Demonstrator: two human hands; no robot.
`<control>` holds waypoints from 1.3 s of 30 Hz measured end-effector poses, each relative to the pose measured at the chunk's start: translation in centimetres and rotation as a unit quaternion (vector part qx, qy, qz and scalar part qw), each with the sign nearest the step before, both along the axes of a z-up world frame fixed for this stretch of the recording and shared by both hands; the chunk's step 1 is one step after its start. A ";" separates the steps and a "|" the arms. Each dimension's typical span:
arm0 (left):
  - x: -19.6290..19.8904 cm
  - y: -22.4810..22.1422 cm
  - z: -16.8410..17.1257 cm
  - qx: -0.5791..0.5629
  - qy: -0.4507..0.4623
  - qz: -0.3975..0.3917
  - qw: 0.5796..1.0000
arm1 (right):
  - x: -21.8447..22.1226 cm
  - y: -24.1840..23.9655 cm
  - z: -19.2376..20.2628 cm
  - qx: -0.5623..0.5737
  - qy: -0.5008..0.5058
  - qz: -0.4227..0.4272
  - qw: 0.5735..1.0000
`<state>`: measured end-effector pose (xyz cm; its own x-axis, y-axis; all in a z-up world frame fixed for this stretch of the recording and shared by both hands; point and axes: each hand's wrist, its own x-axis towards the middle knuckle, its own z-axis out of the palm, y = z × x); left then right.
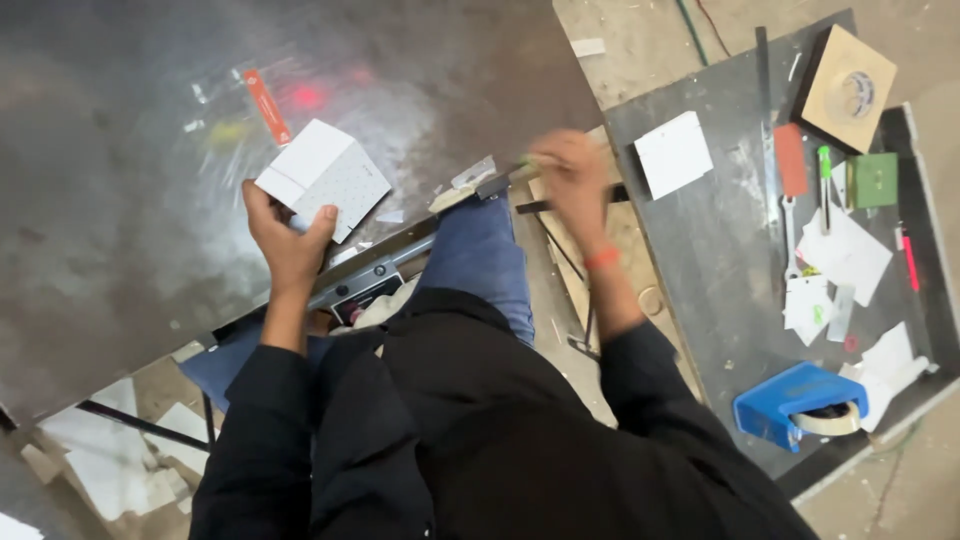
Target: Manually aligning and feeding stacks of small paper cards into an industrial machine.
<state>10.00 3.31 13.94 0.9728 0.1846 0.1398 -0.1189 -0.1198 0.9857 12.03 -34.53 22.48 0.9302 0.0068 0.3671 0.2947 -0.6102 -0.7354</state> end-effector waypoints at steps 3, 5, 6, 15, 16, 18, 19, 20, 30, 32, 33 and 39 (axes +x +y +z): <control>-0.5 0.4 -0.3 -0.019 -0.016 -0.009 1.000 | -5.3 -13.7 -3.7 -0.038 0.062 -0.157 0.985; -0.6 0.3 -0.4 -0.006 -0.023 -0.021 0.999 | -11.1 -22.6 -5.4 -0.107 0.104 -0.263 0.953; -0.4 0.2 -0.4 -0.002 -0.026 -0.019 0.999 | -13.9 -26.7 -6.3 -0.150 0.116 -0.314 0.930; -0.4 0.3 0.5 0.015 0.005 0.006 1.000 | -19.5 -37.5 -10.7 -0.394 0.122 -0.447 0.794; -0.4 0.2 0.3 0.023 -0.002 -0.001 1.000 | -18.4 -35.2 -10.0 -0.383 0.098 -0.450 0.801; -0.5 0.0 0.5 0.018 -0.001 -0.005 1.000 | -13.5 -30.1 -9.2 -0.363 0.074 -0.360 0.856; -0.5 -0.2 0.6 0.011 -0.003 -0.011 1.000 | -11.4 -27.7 -8.7 -0.339 0.049 -0.269 0.900; -0.4 -0.3 0.5 0.012 -0.002 -0.019 1.000 | -9.7 -25.6 -8.1 -0.338 0.053 -0.276 0.898; -0.5 -0.1 1.1 0.018 0.001 0.015 1.000 | 0.0 -16.4 -2.2 -0.329 0.308 -0.234 0.861; -0.4 -0.2 1.3 0.038 0.007 0.021 0.999 | 0.0 -17.3 -2.9 -0.325 0.313 -0.232 0.862; -0.5 -0.3 1.4 0.034 0.002 0.016 0.999 | -0.1 -18.0 -3.5 -0.323 0.299 -0.229 0.868; -0.3 -0.3 1.5 0.028 -0.005 0.006 1.000 | -0.1 -18.6 -4.0 -0.310 0.284 -0.254 0.871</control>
<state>9.72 3.01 15.48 0.9691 0.1875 0.1600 -0.1271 -0.1759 0.9762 11.90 -53.14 18.48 0.9011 -0.4260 -0.0812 -0.4336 -0.8873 -0.1569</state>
